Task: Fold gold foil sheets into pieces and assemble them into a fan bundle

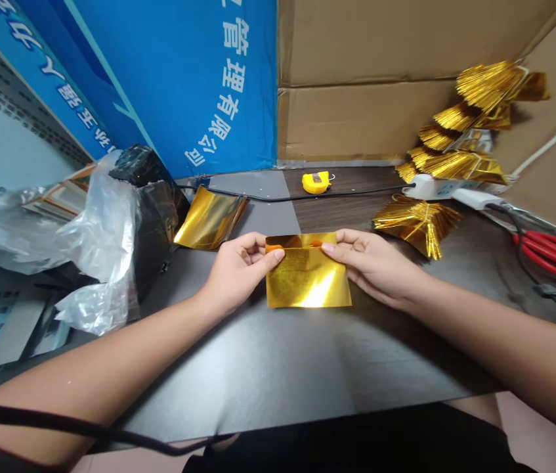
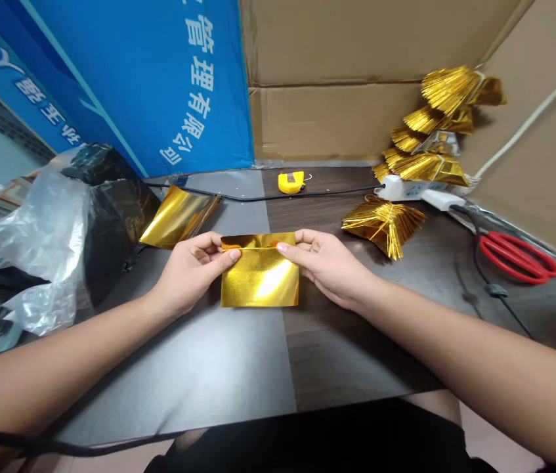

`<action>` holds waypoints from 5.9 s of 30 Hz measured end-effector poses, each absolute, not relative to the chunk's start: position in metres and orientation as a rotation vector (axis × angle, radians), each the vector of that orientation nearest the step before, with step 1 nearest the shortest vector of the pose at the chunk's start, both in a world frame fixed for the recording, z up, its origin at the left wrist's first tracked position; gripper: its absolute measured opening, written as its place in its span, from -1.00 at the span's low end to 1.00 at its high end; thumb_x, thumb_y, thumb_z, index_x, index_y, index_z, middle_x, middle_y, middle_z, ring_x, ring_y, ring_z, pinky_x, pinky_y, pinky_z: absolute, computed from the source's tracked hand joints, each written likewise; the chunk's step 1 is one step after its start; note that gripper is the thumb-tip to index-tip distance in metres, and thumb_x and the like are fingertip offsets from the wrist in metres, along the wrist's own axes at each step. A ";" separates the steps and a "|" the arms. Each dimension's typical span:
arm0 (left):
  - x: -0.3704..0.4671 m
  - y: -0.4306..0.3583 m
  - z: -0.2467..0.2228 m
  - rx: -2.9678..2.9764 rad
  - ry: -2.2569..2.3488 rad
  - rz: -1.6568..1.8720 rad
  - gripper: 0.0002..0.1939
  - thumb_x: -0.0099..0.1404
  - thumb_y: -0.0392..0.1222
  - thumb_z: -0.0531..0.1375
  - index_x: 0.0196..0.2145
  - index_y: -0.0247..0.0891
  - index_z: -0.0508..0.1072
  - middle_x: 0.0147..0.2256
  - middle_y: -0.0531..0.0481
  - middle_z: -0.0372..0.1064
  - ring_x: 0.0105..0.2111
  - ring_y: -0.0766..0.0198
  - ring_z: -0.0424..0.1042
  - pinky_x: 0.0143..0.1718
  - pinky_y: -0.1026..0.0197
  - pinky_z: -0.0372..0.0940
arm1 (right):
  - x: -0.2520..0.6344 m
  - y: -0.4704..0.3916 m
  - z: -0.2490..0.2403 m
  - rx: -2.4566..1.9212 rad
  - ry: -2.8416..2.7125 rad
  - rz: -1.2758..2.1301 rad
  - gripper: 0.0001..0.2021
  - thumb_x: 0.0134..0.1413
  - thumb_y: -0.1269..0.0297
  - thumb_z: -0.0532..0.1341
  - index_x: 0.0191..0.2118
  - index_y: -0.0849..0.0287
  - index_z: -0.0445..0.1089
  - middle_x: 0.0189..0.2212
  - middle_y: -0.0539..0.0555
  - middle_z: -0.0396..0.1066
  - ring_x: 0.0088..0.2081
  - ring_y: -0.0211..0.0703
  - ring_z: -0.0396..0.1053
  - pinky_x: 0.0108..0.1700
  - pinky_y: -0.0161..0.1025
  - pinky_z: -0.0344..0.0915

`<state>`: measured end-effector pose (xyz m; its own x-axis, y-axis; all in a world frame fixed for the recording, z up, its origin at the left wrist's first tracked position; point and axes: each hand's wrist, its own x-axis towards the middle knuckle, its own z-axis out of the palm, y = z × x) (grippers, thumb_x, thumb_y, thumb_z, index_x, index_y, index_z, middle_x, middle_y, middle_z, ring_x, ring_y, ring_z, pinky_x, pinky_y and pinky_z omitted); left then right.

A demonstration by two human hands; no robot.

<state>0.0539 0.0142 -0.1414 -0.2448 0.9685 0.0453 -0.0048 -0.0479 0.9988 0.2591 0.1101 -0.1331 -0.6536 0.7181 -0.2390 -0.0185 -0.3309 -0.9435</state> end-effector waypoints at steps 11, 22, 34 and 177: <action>0.055 0.013 -0.137 1.193 1.389 1.349 -0.57 0.17 0.13 0.39 -0.33 -0.33 0.46 -0.39 -0.02 0.46 -0.39 0.34 0.43 -0.35 0.33 0.34 | 0.262 0.107 -0.132 -0.940 -1.808 1.613 -0.56 -0.05 -0.14 0.42 -0.40 0.19 0.43 -0.38 0.07 0.54 -0.35 -0.14 0.48 -0.26 -0.23 0.40; 0.052 0.012 -0.137 1.173 1.396 1.297 -0.52 0.13 0.17 0.41 -0.30 -0.38 0.56 -0.34 -0.11 0.55 -0.37 0.31 0.49 -0.33 0.34 0.38 | 0.263 0.107 -0.130 -0.896 -1.893 1.332 -0.64 0.01 -0.06 0.36 -0.38 0.20 0.45 -0.43 0.09 0.54 -0.41 -0.14 0.49 -0.40 -0.28 0.36; 0.054 0.012 -0.136 1.277 1.535 1.291 -0.63 0.20 0.03 0.35 -0.35 -0.41 0.55 -0.41 -0.11 0.54 -0.44 0.35 0.47 -0.44 0.40 0.33 | 0.264 0.113 -0.136 -0.887 -1.939 1.293 -0.57 -0.02 -0.12 0.38 -0.43 0.19 0.40 -0.51 0.06 0.47 -0.49 -0.22 0.40 -0.48 -0.32 0.27; 0.032 0.018 -0.145 2.899 0.951 0.625 -0.72 0.47 -0.21 0.12 0.05 -0.21 0.53 0.10 -0.10 0.46 0.23 0.07 0.35 0.21 0.04 0.29 | 0.277 0.126 -0.148 -0.082 -2.900 0.229 -0.49 0.43 0.21 0.08 0.30 0.49 0.27 0.31 0.38 0.19 0.35 0.17 0.17 0.36 0.09 0.18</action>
